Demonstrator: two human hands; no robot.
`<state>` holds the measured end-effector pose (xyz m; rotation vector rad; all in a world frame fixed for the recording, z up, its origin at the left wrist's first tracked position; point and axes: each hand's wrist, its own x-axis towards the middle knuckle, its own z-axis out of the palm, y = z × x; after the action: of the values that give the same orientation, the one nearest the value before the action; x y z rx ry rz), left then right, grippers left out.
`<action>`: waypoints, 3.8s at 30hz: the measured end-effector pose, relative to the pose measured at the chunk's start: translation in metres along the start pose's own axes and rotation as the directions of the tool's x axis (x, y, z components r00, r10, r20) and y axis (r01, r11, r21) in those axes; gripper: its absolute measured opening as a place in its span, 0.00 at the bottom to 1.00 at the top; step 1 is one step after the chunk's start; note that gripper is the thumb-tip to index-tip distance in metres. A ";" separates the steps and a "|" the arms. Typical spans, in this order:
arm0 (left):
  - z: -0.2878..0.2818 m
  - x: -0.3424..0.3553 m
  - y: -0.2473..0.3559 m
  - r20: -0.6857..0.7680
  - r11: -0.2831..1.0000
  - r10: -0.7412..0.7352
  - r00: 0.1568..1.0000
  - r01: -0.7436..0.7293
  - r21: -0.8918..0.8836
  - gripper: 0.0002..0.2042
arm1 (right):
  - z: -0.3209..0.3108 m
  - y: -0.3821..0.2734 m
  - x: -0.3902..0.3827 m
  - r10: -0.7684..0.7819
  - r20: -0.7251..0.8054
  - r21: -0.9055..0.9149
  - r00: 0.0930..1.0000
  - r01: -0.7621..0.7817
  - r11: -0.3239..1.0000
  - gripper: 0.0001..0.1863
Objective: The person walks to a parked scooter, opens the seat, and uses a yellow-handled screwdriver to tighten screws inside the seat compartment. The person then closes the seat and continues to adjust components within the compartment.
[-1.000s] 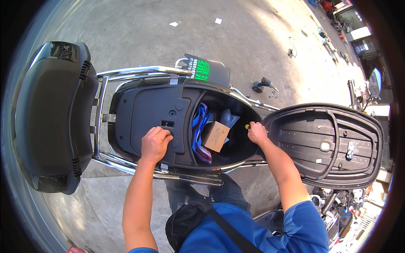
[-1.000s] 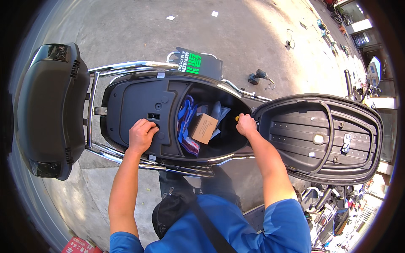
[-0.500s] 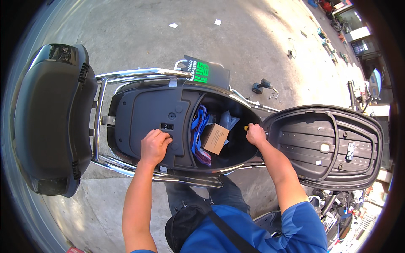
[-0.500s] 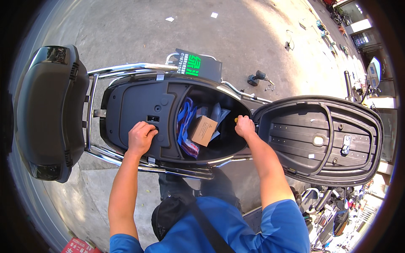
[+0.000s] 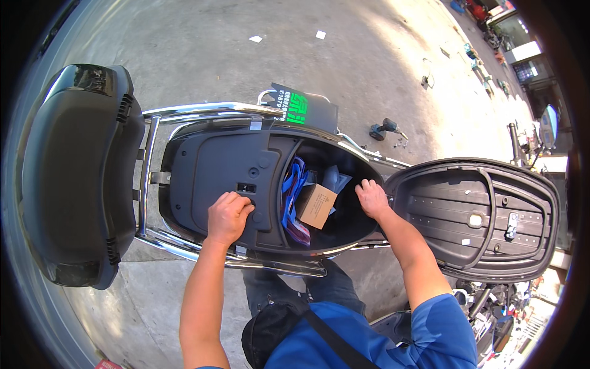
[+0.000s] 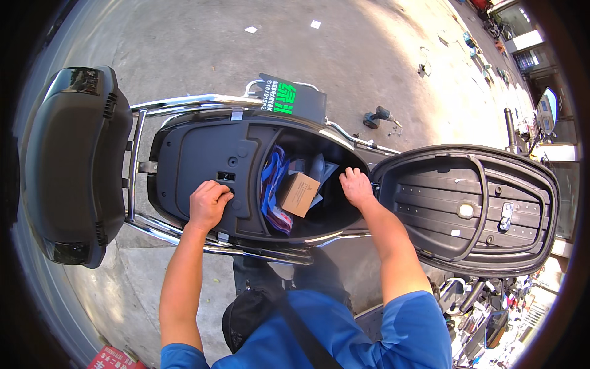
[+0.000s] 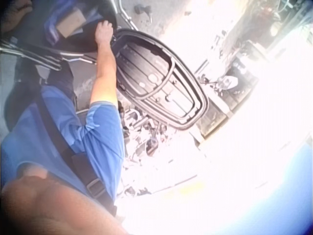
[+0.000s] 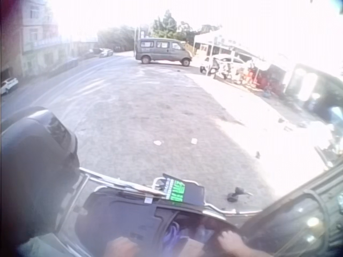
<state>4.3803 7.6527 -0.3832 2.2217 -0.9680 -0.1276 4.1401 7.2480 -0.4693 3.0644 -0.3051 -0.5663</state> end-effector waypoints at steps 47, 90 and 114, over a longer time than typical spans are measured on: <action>-0.004 0.001 0.000 0.018 0.999 0.022 1.000 -0.022 0.023 0.06 | -0.018 -0.013 0.013 0.712 0.480 0.386 0.513 -0.852 0.353 0.27; -0.002 0.004 0.001 0.033 1.000 -0.003 0.999 0.004 -0.028 0.06 | -0.009 -0.020 0.004 0.179 0.134 -0.048 0.975 -0.174 0.984 0.14; -0.001 0.005 0.001 0.020 0.998 -0.018 1.000 0.019 -0.057 0.07 | -0.021 -0.013 0.027 0.144 0.294 -0.027 0.945 -0.142 0.989 0.21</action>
<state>4.3834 7.6490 -0.3808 2.1813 -0.9436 -0.1833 4.1745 7.2549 -0.4593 2.9126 -0.5233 -1.0154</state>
